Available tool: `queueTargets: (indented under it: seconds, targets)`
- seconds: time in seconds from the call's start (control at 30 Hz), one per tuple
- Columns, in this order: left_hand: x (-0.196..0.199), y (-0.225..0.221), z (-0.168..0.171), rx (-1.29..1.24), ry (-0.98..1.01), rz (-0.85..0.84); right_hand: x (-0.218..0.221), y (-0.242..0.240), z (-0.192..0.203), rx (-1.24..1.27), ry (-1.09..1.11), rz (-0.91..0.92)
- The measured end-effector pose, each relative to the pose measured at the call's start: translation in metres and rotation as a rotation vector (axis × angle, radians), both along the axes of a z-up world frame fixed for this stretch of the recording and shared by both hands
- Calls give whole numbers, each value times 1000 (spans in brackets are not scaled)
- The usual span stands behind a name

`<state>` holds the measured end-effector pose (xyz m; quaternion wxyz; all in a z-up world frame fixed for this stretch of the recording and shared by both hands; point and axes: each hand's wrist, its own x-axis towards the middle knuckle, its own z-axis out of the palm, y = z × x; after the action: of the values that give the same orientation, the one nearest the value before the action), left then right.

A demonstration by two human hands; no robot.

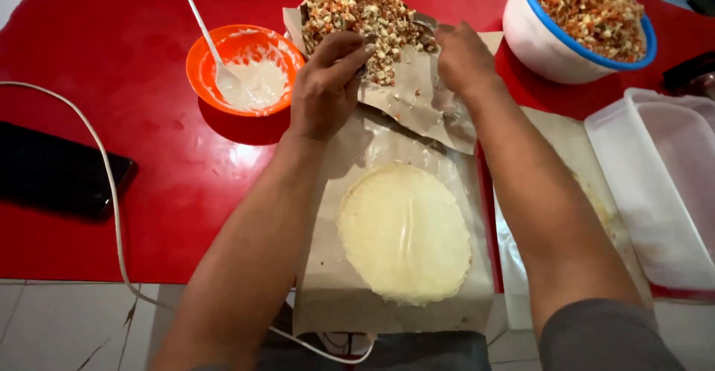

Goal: Preparing crepes by placing filling on a skin and rolling it into a cylinder.

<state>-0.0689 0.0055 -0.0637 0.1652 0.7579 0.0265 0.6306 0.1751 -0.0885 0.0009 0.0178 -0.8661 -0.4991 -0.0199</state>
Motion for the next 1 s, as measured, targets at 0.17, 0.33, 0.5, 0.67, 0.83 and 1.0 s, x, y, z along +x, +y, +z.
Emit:
queueTargets:
  seconds: [0.17, 0.33, 0.5, 0.67, 0.83, 1.0]
  targets:
    - [-8, -1, 2, 23, 8, 34, 23, 0, -25, 32, -49, 122]
    - [-10, -2, -3, -67, -26, 61, 36, -28, -49, 169, -302, 301]
    - [-6, -10, -6, -149, 2, 62, 20, -57, -39, 166, -152, 223]
    - [3, -10, -13, -175, -17, 12, 31, -53, -15, 185, -171, 157]
    - [8, -8, -18, -155, -17, 24, 52, -34, -11, 82, -188, 21]
    - [7, -9, -15, -147, -9, 18, 26, -18, -5, -109, -108, -211]
